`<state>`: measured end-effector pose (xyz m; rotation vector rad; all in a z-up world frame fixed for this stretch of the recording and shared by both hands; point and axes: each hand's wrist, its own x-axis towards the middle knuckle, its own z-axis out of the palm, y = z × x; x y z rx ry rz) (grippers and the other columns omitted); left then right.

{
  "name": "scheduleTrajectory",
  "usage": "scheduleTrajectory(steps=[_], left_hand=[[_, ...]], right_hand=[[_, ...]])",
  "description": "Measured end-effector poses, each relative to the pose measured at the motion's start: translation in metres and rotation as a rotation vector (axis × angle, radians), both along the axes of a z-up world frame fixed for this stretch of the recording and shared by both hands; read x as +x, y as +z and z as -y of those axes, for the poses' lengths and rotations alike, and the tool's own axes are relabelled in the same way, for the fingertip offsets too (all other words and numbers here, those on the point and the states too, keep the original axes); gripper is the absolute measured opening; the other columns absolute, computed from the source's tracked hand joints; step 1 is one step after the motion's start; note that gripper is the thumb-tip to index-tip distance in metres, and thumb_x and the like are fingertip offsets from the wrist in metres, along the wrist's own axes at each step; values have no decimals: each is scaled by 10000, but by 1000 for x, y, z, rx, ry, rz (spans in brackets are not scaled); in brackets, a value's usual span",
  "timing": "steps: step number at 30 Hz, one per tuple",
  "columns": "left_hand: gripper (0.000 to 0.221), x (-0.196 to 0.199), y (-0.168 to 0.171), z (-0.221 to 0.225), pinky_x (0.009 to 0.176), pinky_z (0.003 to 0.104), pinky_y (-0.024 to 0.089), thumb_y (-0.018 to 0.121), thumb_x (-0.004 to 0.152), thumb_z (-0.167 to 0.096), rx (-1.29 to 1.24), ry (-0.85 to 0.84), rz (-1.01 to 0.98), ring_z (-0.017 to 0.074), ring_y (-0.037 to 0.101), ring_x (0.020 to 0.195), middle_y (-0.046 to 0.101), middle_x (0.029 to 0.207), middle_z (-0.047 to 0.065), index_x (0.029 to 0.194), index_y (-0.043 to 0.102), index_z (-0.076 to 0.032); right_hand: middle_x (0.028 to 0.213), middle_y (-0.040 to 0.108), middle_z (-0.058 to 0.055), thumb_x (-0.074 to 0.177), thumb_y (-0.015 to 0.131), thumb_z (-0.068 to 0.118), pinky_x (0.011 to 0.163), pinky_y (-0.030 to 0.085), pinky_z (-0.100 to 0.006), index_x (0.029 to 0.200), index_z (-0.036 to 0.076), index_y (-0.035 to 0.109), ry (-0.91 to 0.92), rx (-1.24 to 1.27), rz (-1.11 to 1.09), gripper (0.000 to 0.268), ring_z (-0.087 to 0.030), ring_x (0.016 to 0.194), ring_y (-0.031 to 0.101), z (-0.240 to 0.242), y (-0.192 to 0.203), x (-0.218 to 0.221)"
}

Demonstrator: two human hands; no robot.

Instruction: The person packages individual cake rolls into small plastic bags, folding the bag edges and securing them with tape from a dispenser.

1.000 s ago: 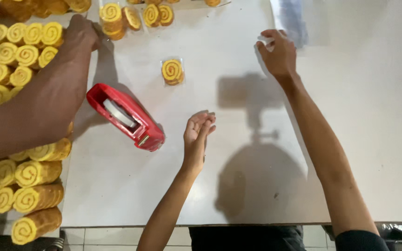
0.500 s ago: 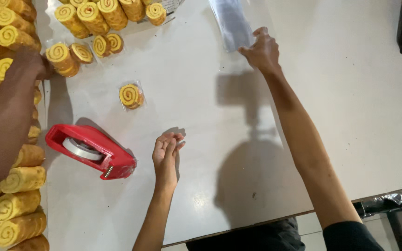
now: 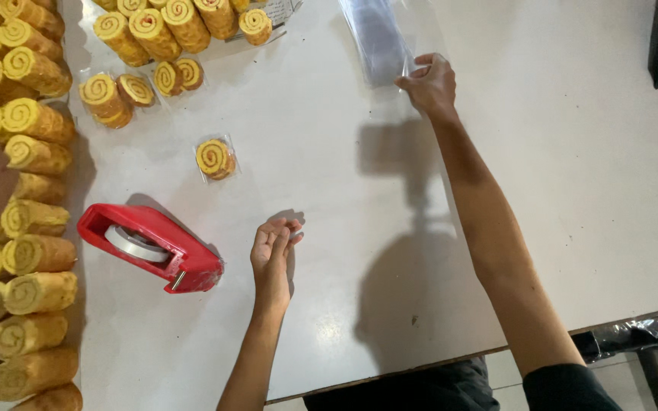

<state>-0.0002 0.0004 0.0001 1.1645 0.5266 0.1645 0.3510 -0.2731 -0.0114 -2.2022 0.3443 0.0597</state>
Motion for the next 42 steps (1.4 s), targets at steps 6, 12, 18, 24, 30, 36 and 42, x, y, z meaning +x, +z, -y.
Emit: scheduleTrajectory(steps=[6, 12, 18, 24, 30, 36, 42], left_hand=[[259, 1, 2, 1, 1049, 328, 602, 716, 1008, -273, 8, -3, -4, 201, 723, 1189, 738, 1192, 124, 1183, 660, -89], [240, 4, 6, 1, 1046, 342, 601, 693, 1011, -260, 24, -2, -8, 193, 721, 1171, 732, 1178, 111, 1174, 660, -87], [229, 7, 11, 0, 1019, 339, 600, 710, 1013, -275, -25, -9, 11, 203, 731, 1147, 724, 1174, 111, 1146, 654, -97], [463, 22, 16, 17, 1068, 414, 564, 649, 1030, -469, -62, -197, 201, 280, 743, 1258, 766, 1228, 114, 1299, 642, -92], [801, 50, 17, 50, 1212, 522, 463, 454, 1131, -678, -230, -442, 456, 350, 577, 1495, 589, 1621, 195, 1657, 449, -73], [976, 43, 26, 54, 1249, 467, 439, 227, 1137, -808, -453, -595, 587, 317, 587, 1504, 604, 1619, 194, 1711, 429, -44], [971, 33, 5, 44, 1132, 444, 527, 281, 1120, -820, -494, -543, 466, 327, 704, 1350, 745, 1406, 199, 1631, 518, -30]], right_hand=[[929, 702, 2, 933, 889, 117, 495, 528, -240, 1149, 99, 714, -69, 378, 23, 278, -82, 649, 650, 6, 2, 2], [827, 773, 73, 967, 776, 280, 630, 558, -211, 1026, 151, 850, -85, 316, 141, 160, -34, 687, 664, 14, 9, -10], [939, 842, -48, 1070, 786, 345, 489, 590, -209, 1174, 109, 779, 129, 489, 376, 258, -97, 654, 745, 25, 41, -50], [1007, 831, -50, 1031, 781, 327, 526, 581, -216, 1215, 153, 753, 117, 670, 115, 254, -85, 678, 707, 1, 94, -149], [1011, 813, -86, 1064, 759, 325, 566, 587, -167, 1325, 94, 707, 257, 815, 72, 353, -84, 754, 730, -27, 82, -243], [984, 821, -98, 1054, 791, 274, 533, 620, -212, 1283, 83, 733, 337, 864, -6, 304, -133, 736, 771, -46, 52, -291], [956, 822, -144, 1057, 802, 262, 553, 650, -266, 1266, 45, 731, 373, 792, -31, 310, -186, 754, 801, -60, 38, -307]])
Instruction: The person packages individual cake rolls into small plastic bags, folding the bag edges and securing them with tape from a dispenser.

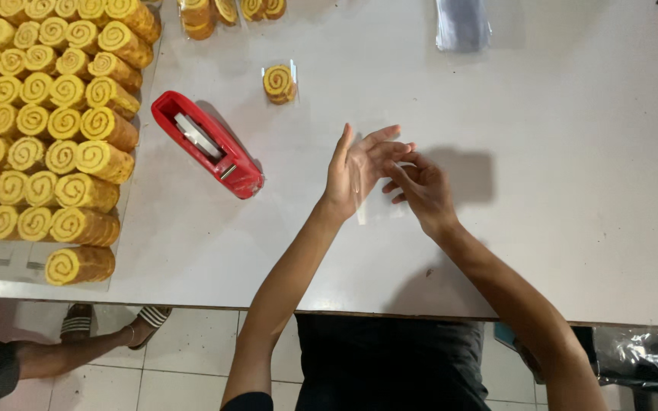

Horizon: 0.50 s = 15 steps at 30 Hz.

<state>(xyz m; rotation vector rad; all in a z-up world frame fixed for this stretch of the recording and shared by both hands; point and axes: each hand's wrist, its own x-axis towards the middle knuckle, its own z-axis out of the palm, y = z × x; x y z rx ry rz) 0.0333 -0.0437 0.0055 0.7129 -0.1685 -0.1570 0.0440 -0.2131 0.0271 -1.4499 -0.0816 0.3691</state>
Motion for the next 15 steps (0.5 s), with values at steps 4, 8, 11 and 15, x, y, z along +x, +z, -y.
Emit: scheduleTrajectory(steps=[4, 8, 11, 15], left_hand=[[881, -4, -1, -8, 1123, 426, 528, 349, 1121, -790, -71, -12, -68, 295, 724, 1293, 774, 1342, 162, 1579, 577, -73], [869, -7, 4, -17, 1159, 469, 542, 416, 1094, -807, -150, -7, -133, 345, 729, 1295, 785, 1313, 178, 1509, 628, -73], [848, -4, 3, -20, 1158, 489, 549, 433, 1084, -809, -176, -22, -174, 353, 737, 1278, 788, 1295, 176, 1472, 653, -88], [850, -8, 5, -25, 1136, 524, 571, 451, 1071, -819, -172, -12, -192, 370, 750, 1250, 790, 1280, 185, 1445, 667, -88]], right_hand=[[972, 823, -146, 1057, 797, 270, 603, 659, -264, 1295, 18, 717, 68, -77, 7, 355, -182, 784, 794, -3, 4, -8], [948, 823, -173, 1045, 808, 243, 611, 661, -279, 1251, -24, 733, 120, -143, 16, 345, -195, 768, 788, 0, -16, -11], [921, 822, -183, 1051, 796, 253, 601, 660, -279, 1228, -21, 762, 164, -195, -22, 328, -197, 748, 787, 2, -20, -16], [941, 826, -192, 1034, 802, 292, 609, 662, -274, 1224, -25, 769, 242, -212, -13, 372, -184, 747, 776, 2, -28, -22]])
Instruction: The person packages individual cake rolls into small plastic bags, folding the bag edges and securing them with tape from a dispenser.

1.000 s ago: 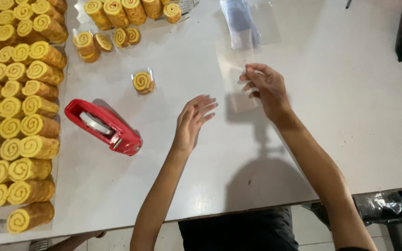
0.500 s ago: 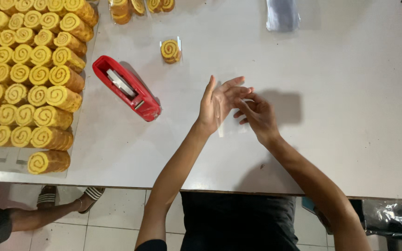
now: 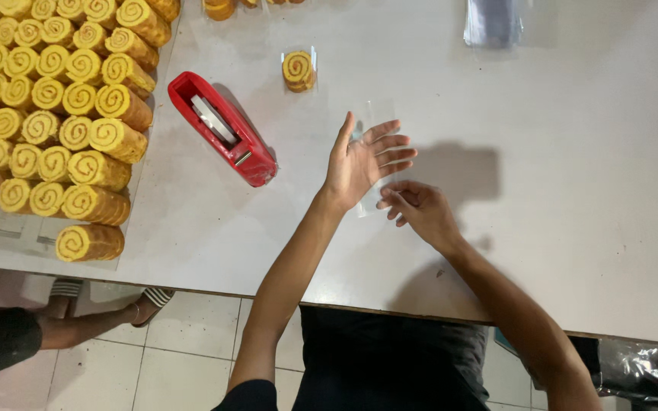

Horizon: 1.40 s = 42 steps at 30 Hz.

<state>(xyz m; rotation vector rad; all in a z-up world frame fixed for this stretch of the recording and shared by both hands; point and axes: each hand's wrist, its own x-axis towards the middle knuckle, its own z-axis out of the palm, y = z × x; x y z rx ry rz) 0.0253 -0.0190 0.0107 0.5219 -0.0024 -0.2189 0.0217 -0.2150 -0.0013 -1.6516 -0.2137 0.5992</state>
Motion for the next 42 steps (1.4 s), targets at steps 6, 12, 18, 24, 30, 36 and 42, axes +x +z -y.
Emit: scheduleTrajectory(steps=[6, 12, 18, 24, 30, 36, 42], left_hand=[[859, -3, -2, -4, 1121, 511, 560, 414, 1062, -842, 52, -1, -34, 351, 738, 1252, 786, 1268, 154, 1410, 685, -106], [858, -26, -1, -23, 1099, 518, 573, 431, 1065, -834, 38, 47, -59, 356, 748, 1229, 790, 1258, 162, 1395, 696, -87], [989, -112, -3, -60, 1110, 542, 563, 348, 1040, -914, 19, 126, -82, 369, 740, 1247, 778, 1288, 181, 1439, 663, -65], [1035, -204, -9, -107, 1100, 547, 578, 305, 1025, -920, -29, 312, -150, 367, 751, 1229, 784, 1281, 190, 1445, 665, -45], [1093, -285, -25, -144, 1118, 574, 567, 266, 995, -935, -63, 564, -128, 392, 746, 1251, 770, 1324, 225, 1468, 658, -30], [1085, -352, -29, -177, 1103, 586, 583, 301, 967, -940, -84, 768, -166, 419, 745, 1243, 769, 1320, 230, 1458, 654, -39], [1080, -396, -43, -204, 1113, 607, 570, 279, 964, -943, -126, 897, -229, 420, 752, 1228, 772, 1306, 226, 1428, 676, -52]], right_hand=[[879, 820, -236, 1023, 821, 285, 583, 669, -306, 1206, -57, 778, 78, -32, 62, 390, -223, 711, 787, -2, 2, -1], [1011, 814, -246, 1053, 735, 302, 607, 652, -317, 1308, -86, 707, 155, 3, -31, 466, -217, 760, 748, 4, 13, 6], [1101, 794, -243, 1140, 668, 342, 670, 639, -349, 1324, -18, 728, 155, -64, -23, 409, -269, 849, 754, 2, 22, 5], [1044, 786, -275, 1134, 738, 277, 638, 620, -374, 1263, -42, 765, 278, -178, 203, 345, -303, 799, 743, -38, 37, -18], [1067, 805, -236, 1079, 773, 194, 665, 643, -422, 1255, -4, 783, 537, -178, 428, 265, -320, 787, 762, -136, 45, -45], [1048, 793, -232, 986, 831, 165, 669, 599, -425, 1223, 5, 789, 840, 59, 717, 289, -349, 761, 727, -277, 66, -86], [1123, 780, -185, 1006, 857, 270, 661, 586, -460, 1310, 41, 768, 948, -5, 969, 391, -343, 783, 724, -390, 98, -147]])
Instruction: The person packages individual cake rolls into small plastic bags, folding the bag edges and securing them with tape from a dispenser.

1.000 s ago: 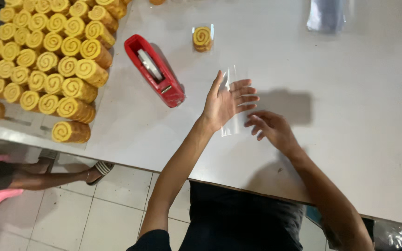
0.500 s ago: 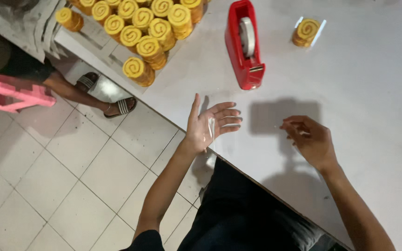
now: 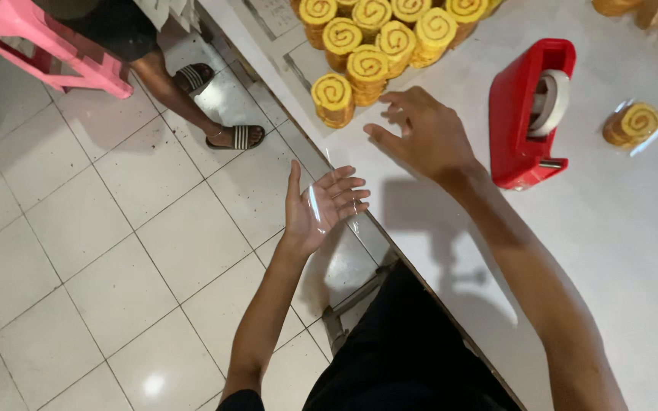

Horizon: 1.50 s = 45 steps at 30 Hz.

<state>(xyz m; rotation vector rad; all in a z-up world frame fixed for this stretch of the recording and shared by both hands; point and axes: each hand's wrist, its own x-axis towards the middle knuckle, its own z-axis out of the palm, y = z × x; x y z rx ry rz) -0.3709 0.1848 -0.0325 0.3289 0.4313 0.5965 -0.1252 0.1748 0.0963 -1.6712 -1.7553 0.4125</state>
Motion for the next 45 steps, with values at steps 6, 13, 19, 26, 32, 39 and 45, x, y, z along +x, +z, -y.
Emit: scheduleTrajectory(steps=[6, 13, 19, 26, 32, 39, 45], left_hand=[[985, -19, 15, -14, 1028, 621, 586, 403, 996, -825, -80, 145, -45, 473, 751, 1114, 767, 1210, 280, 1340, 695, 50], [971, -24, 17, -25, 973, 605, 602, 386, 994, -826, -81, 154, -99, 425, 767, 1010, 774, 1163, 268, 1330, 691, 32], [958, -24, 10, -33, 966, 613, 602, 389, 1008, -811, -80, 132, -81, 434, 768, 1035, 772, 1172, 267, 1355, 688, 30], [933, -20, 12, -36, 956, 632, 604, 398, 1021, -793, -83, 137, -63, 447, 759, 1010, 763, 1148, 262, 1323, 703, 36], [910, -17, 8, -37, 940, 617, 606, 414, 1019, -791, -82, 130, -40, 448, 768, 1004, 773, 1126, 260, 1289, 720, 21], [923, -15, 13, -36, 937, 624, 607, 404, 1026, -782, -84, 148, -61, 470, 758, 1010, 764, 1125, 258, 1310, 707, 42], [920, -14, 14, -37, 929, 621, 611, 401, 1018, -786, -92, 153, -91, 468, 756, 1014, 753, 1148, 277, 1299, 702, 37]], right_hand=[[1306, 607, -168, 975, 804, 387, 776, 548, -556, 1530, 92, 576, 80, -135, 258, 669, -420, 1068, 680, -63, -5, -35], [1617, 571, -74, 848, 878, 322, 936, 488, -513, 1609, 147, 467, 273, -365, 295, 883, -351, 1368, 580, -106, 4, -28], [1747, 429, -43, 837, 865, 377, 1139, 389, -484, 1701, 217, 397, 289, -540, 336, 996, -356, 1514, 457, -127, -3, -22], [1603, 563, -69, 818, 830, 380, 1070, 430, -455, 1595, 155, 546, 325, -481, 283, 858, -343, 1375, 556, -128, -6, -20], [1679, 483, -112, 850, 841, 393, 1115, 416, -486, 1615, 162, 526, 355, -405, 248, 859, -360, 1427, 529, -126, -12, -15], [1376, 605, -91, 846, 879, 357, 974, 488, -410, 1487, 128, 623, 368, -353, 139, 727, -290, 1196, 625, -119, -4, -17], [1331, 600, -124, 809, 890, 286, 940, 483, -407, 1441, 118, 621, 371, -235, 131, 707, -306, 1157, 624, -115, -10, -15]])
